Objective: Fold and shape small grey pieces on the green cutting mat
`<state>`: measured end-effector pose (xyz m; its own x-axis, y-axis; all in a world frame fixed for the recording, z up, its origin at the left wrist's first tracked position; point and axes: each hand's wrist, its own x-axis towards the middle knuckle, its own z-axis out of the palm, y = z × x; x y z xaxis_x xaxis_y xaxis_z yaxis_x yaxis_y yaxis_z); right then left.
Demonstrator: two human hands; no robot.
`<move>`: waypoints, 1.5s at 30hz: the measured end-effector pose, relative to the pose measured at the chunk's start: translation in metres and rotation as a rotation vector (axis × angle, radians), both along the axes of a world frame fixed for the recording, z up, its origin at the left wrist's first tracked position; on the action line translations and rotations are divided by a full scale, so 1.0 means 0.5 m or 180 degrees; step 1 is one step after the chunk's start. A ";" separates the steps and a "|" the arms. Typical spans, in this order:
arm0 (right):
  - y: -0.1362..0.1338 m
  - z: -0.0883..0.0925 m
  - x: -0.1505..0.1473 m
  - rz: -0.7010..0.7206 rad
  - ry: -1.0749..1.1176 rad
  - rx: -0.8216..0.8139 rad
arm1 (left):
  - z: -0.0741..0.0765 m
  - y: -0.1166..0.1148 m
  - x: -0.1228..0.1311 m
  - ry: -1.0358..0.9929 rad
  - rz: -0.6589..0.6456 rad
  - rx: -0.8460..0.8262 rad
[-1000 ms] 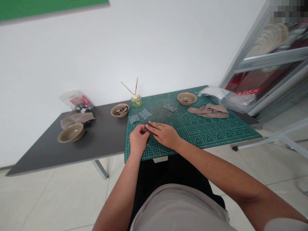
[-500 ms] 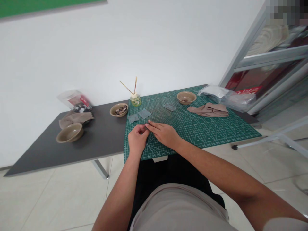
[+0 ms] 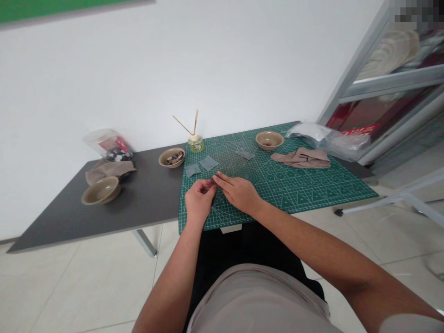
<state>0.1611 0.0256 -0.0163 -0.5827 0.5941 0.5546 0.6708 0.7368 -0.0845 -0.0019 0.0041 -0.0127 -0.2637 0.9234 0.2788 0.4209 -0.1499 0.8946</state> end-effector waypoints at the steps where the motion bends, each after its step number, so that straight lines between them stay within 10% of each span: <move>1: 0.000 0.000 0.000 0.0022 -0.0016 0.0013 | -0.001 0.000 0.000 0.0019 0.0005 0.0020; 45: 0.003 0.003 0.007 -0.0325 0.0758 -0.0479 | -0.005 0.005 0.002 -0.0451 -0.0440 -0.0024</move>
